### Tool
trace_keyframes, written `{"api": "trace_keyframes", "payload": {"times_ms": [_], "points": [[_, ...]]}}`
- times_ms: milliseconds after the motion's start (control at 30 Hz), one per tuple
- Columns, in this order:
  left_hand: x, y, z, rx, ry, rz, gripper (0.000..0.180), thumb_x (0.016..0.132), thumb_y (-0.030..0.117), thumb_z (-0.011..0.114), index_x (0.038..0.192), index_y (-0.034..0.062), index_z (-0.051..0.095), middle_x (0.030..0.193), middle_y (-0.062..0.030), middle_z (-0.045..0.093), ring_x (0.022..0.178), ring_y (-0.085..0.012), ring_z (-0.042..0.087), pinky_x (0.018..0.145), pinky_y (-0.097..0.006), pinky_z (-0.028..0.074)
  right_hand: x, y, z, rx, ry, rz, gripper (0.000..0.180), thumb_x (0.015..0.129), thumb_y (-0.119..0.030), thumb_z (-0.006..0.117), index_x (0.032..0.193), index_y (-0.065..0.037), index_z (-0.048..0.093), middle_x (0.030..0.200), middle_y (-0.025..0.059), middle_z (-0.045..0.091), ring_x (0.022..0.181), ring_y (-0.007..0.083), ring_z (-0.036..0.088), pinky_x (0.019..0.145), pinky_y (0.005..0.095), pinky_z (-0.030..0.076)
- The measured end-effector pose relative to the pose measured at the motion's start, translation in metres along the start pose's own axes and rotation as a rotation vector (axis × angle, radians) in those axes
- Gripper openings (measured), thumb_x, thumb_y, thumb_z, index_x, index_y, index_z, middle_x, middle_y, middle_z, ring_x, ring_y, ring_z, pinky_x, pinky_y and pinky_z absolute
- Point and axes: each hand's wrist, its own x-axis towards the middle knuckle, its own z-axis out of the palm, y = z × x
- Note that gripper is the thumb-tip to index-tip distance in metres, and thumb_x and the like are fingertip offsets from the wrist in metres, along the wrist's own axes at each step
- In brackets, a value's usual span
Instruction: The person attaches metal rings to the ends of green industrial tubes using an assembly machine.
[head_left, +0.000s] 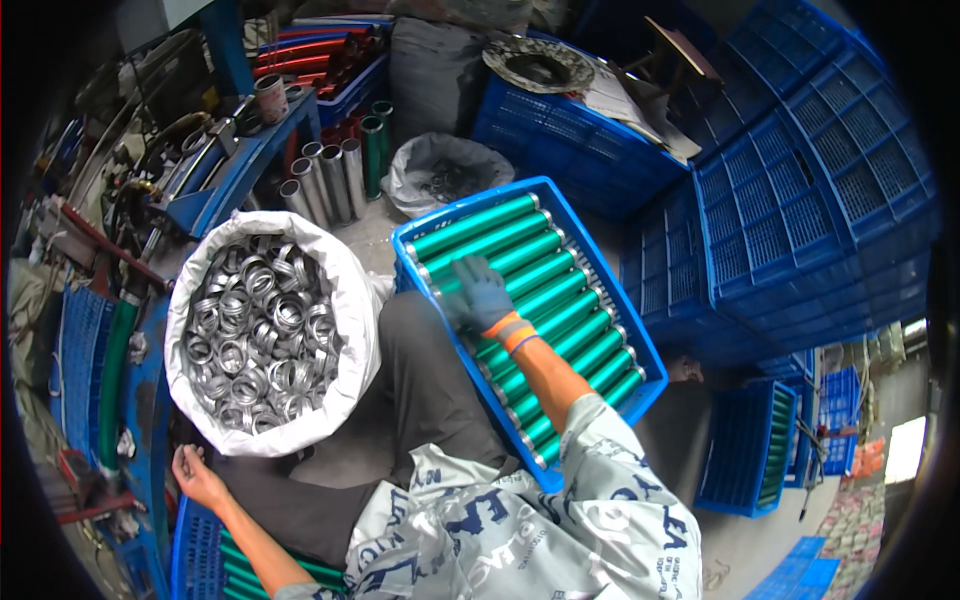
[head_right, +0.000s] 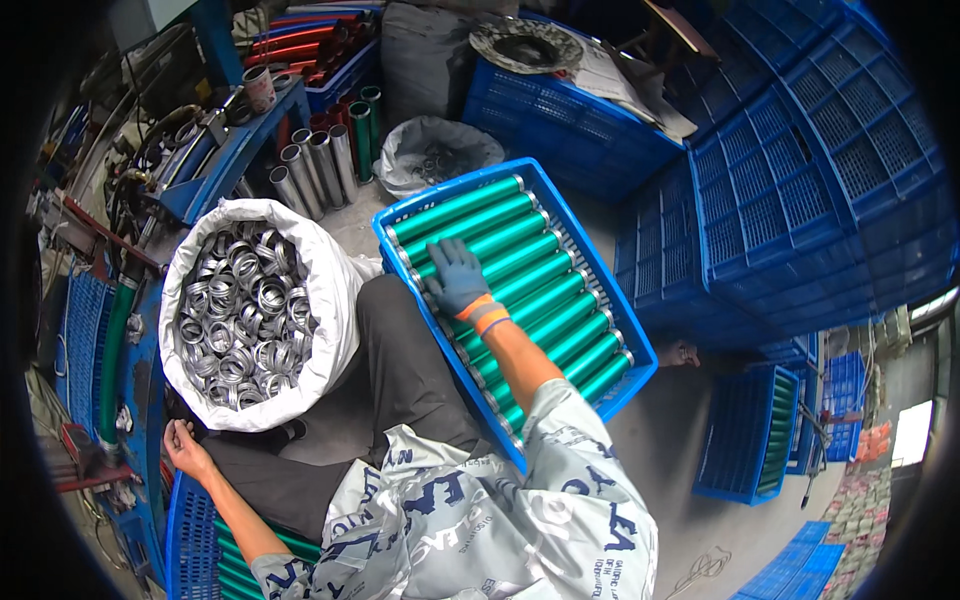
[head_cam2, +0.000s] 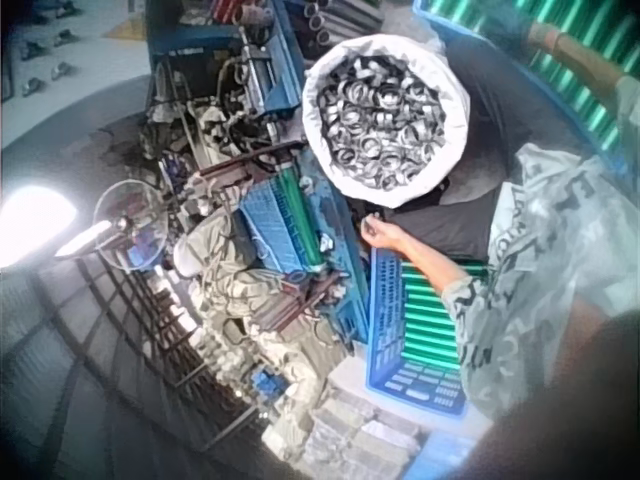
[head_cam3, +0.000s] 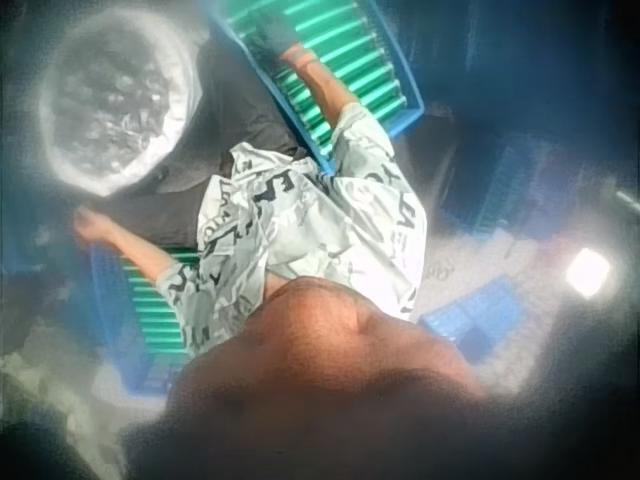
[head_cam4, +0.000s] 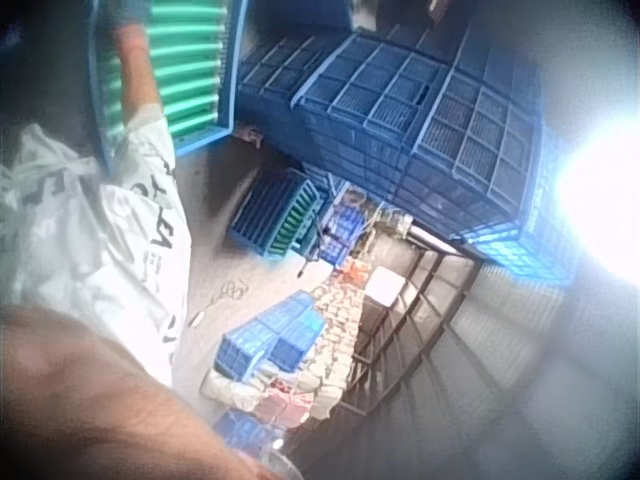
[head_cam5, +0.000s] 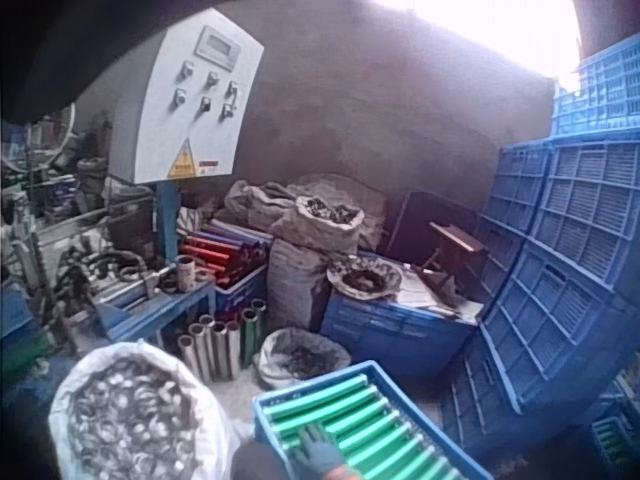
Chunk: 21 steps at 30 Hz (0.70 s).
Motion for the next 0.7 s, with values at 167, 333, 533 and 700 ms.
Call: {"api": "trace_keyframes", "payload": {"times_ms": [167, 333, 533, 700], "points": [[-0.027, 0.038, -0.002, 0.086, 0.087, -0.099, 0.025, 0.096, 0.013, 0.064, 0.113, -0.0054, 0.062, 0.098, -0.0141, 0.070, 0.085, -0.0197, 0.068, 0.080, -0.030, 0.055, 0.043, 0.021, 0.016, 0.114, -0.211, 0.029, 0.050, 0.084, -0.036, 0.060, 0.123, -0.004, 0.059, 0.130, 0.0227, 0.058, 0.122, 0.0408, 0.052, 0.103, 0.0490, 0.042], [-0.045, 0.069, 0.011, 0.521, 0.064, 0.225, 0.024, 0.089, 0.020, 0.068, 0.105, 0.0024, 0.069, 0.097, -0.0138, 0.070, 0.097, -0.0232, 0.065, 0.085, -0.036, 0.051, 0.100, 0.027, 0.045, 0.134, 0.199, 0.012, 0.077, 0.084, -0.053, 0.065, 0.142, -0.005, 0.047, 0.147, 0.0246, 0.043, 0.136, 0.0427, 0.040, 0.115, 0.0467, 0.030], [-0.046, 0.061, 0.025, 0.242, 0.008, -0.045, 0.025, 0.087, 0.022, 0.071, 0.104, 0.0036, 0.069, 0.088, -0.0122, 0.073, 0.078, -0.0220, 0.070, 0.072, -0.035, 0.054, 0.102, 0.007, 0.060, -0.163, -0.266, 0.200, 0.062, 0.087, -0.052, 0.055, 0.131, -0.008, 0.058, 0.149, 0.0218, 0.042, 0.137, 0.0397, 0.036, 0.113, 0.0526, 0.026], [-0.045, 0.063, 0.032, 0.301, 0.043, -0.031, 0.024, 0.086, 0.026, 0.070, 0.102, 0.0080, 0.069, 0.086, -0.0169, 0.072, 0.080, -0.0323, 0.071, 0.072, -0.040, 0.054, 0.076, -0.011, 0.073, 0.610, 0.056, 0.146, 0.044, 0.099, -0.029, 0.052, 0.131, 0.001, 0.058, 0.136, 0.0219, 0.055, 0.126, 0.0359, 0.052, 0.108, 0.0402, 0.039]]}}
